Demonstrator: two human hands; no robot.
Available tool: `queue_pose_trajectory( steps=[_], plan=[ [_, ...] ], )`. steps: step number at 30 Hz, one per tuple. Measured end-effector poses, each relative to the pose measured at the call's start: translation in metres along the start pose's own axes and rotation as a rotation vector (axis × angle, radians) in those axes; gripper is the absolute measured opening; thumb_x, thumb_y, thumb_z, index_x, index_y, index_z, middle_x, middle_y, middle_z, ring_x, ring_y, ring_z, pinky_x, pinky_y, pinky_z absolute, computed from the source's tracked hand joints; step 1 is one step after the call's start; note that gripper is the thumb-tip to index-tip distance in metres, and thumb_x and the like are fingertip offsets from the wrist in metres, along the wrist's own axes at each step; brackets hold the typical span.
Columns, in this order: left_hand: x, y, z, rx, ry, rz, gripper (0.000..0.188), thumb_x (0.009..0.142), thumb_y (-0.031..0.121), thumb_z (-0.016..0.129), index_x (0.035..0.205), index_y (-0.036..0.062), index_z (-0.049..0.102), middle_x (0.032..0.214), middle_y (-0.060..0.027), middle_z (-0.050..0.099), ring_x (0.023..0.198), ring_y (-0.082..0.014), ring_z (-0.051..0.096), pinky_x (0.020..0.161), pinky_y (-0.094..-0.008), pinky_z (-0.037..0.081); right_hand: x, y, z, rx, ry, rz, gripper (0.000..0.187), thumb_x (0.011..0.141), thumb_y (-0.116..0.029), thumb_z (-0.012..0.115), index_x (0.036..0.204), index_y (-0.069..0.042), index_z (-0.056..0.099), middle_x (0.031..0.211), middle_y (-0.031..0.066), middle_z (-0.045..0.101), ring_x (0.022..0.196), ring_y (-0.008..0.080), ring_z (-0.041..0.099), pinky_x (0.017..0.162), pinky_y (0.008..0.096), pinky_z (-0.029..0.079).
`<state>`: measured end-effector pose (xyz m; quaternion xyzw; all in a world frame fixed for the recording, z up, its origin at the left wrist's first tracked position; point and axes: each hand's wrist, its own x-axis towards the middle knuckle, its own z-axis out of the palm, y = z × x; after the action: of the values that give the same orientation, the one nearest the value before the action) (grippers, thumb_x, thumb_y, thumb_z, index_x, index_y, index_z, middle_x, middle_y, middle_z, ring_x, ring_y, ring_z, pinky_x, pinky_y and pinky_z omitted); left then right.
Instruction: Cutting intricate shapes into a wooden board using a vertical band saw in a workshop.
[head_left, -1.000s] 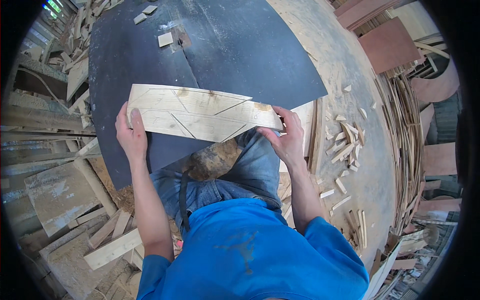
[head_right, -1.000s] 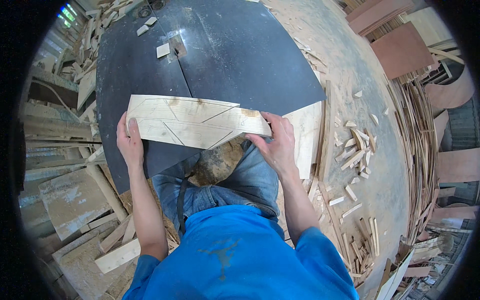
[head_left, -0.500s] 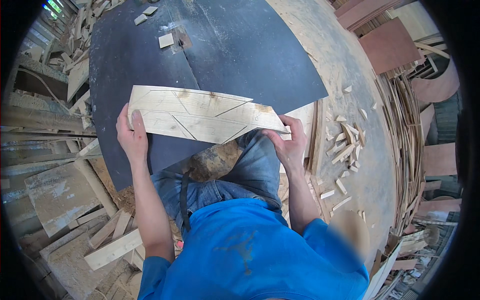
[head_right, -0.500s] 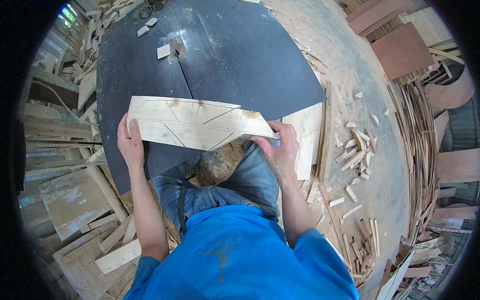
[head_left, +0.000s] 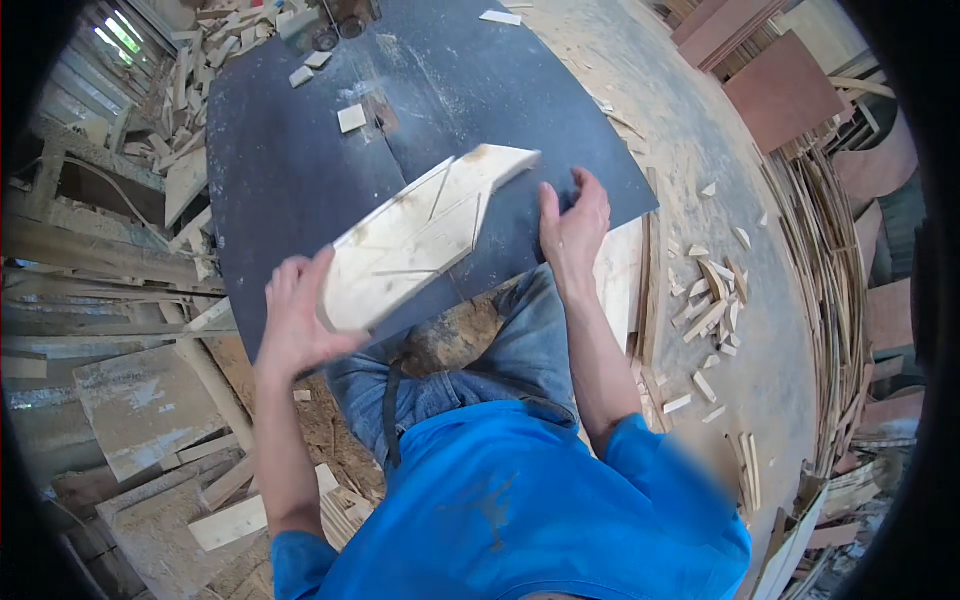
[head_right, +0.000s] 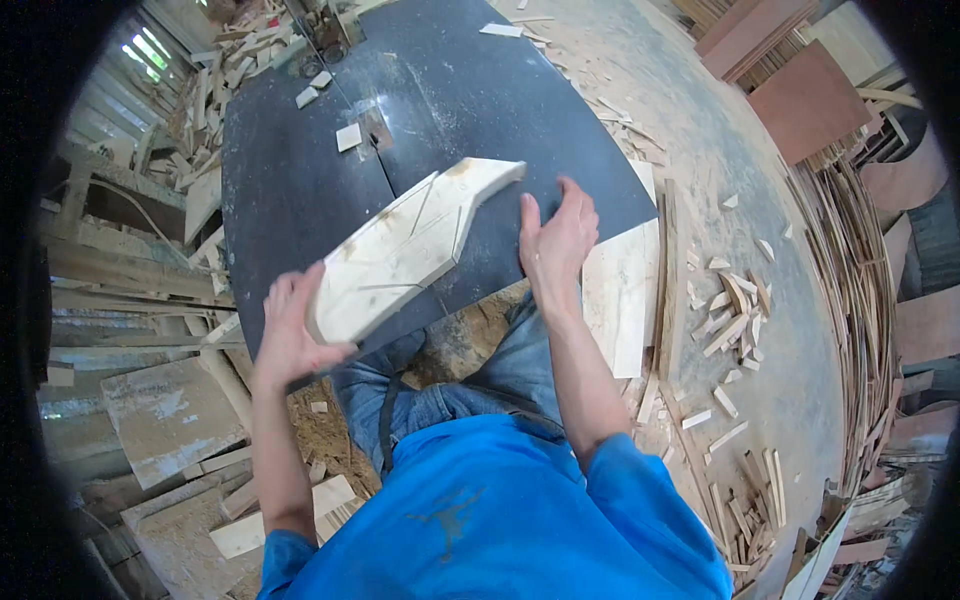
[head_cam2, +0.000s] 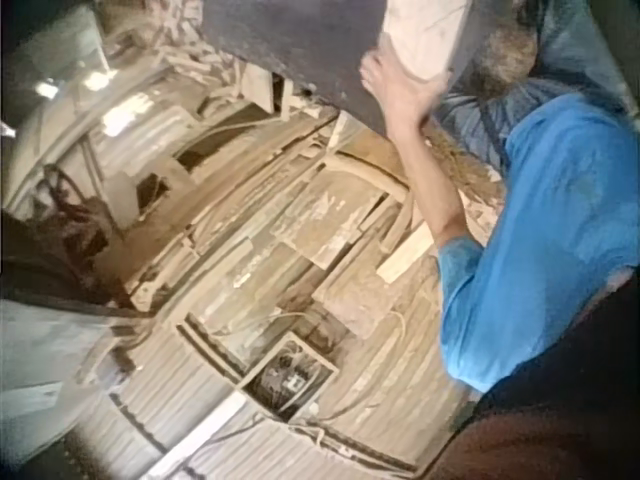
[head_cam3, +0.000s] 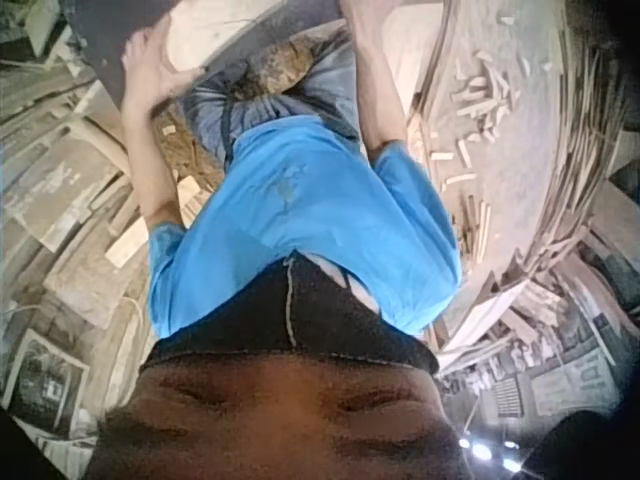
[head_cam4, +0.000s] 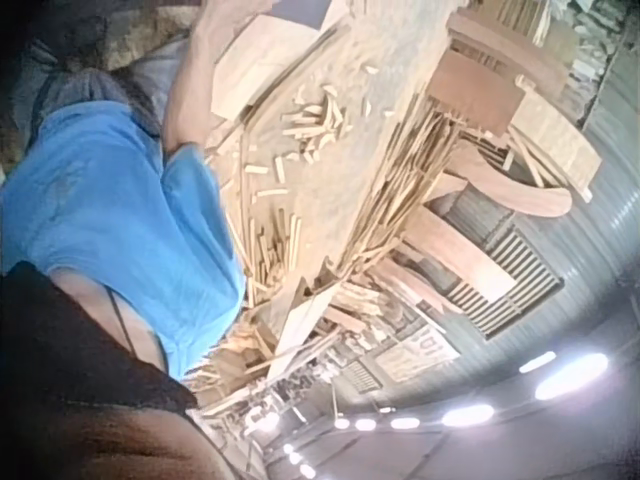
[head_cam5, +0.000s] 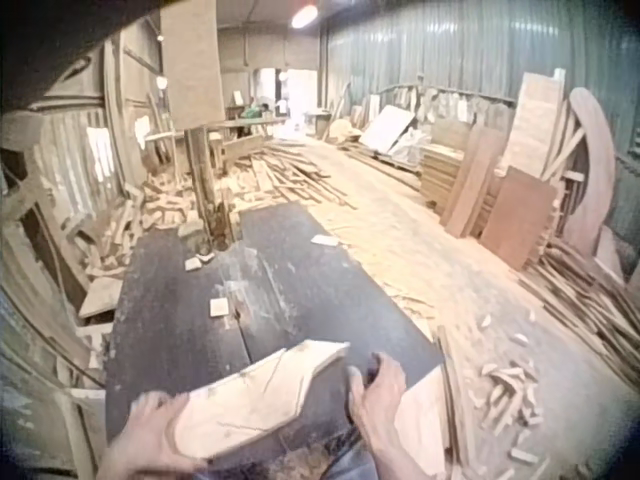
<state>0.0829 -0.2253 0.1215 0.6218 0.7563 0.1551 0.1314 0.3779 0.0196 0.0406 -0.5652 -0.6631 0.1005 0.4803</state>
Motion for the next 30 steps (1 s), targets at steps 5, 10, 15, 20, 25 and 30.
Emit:
queue_pose_trajectory(
  steps=[5,10,15,20,25,30],
  plan=[
    [-0.07,0.075,0.043,0.093,0.166,-0.318,0.124,0.06,0.048,0.098,0.158,0.0008,0.038,0.13,-0.024,0.049,0.125,-0.0443,0.048,0.109,-0.0565,0.039,-0.037,-0.052,-0.081,0.106,-0.87,0.262,0.043,0.1,-0.037,0.078,0.119,0.002,0.075,0.092,0.0171,0.077,0.085,0.0254,0.074,0.079,0.0393,0.058],
    [-0.093,0.102,0.071,-0.293,0.269,-0.397,0.11,0.075,0.04,0.095,0.159,-0.0039,0.038,0.13,-0.0251,0.052,0.119,-0.0446,0.055,0.106,-0.0527,0.046,-0.126,-0.055,-0.106,0.546,-1.476,0.335,0.059,0.106,-0.048,0.069,0.138,0.002,0.064,0.126,0.0263,0.074,0.114,0.0339,0.073,0.098,0.0439,0.057],
    [-0.097,0.102,0.09,-0.97,0.183,-0.399,0.07,0.113,0.027,0.059,0.17,-0.0005,0.028,0.157,-0.0252,0.056,0.14,-0.0278,0.059,0.117,-0.04,0.046,-0.173,-0.051,-0.108,0.88,-1.344,0.762,0.056,0.108,-0.027,0.07,0.147,0.006,0.046,0.131,0.0136,0.068,0.119,0.0178,0.065,0.101,0.0333,0.054],
    [-0.095,0.121,0.126,-0.991,0.286,-0.379,0.072,0.114,0.028,0.055,0.171,-0.0021,0.021,0.156,-0.0257,0.055,0.139,-0.0287,0.059,0.116,-0.039,0.046,-0.17,-0.05,-0.109,0.758,-1.079,0.765,0.04,0.11,-0.028,0.067,0.134,0.002,0.06,0.118,0.009,0.072,0.106,0.0131,0.065,0.095,0.0312,0.054],
    [-0.08,0.121,0.133,-1.009,0.266,-0.373,0.075,0.114,0.028,0.055,0.171,-0.0039,0.018,0.158,-0.0269,0.052,0.139,-0.0309,0.059,0.115,-0.0398,0.047,-0.164,-0.042,-0.1,0.675,-0.968,0.62,0.04,0.112,-0.035,0.065,0.126,0.002,0.066,0.109,0.0094,0.075,0.102,0.0131,0.067,0.09,0.0323,0.055],
    [-0.071,0.112,0.126,-1.026,0.266,-0.357,0.078,0.114,0.027,0.057,0.172,-0.0033,0.016,0.159,-0.0258,0.053,0.14,-0.0279,0.058,0.115,-0.0381,0.047,-0.161,-0.051,-0.095,0.674,-1.028,0.677,0.038,0.115,-0.032,0.06,0.133,0.001,0.063,0.115,0.0045,0.072,0.104,0.0099,0.063,0.093,0.0286,0.052]
  ],
)
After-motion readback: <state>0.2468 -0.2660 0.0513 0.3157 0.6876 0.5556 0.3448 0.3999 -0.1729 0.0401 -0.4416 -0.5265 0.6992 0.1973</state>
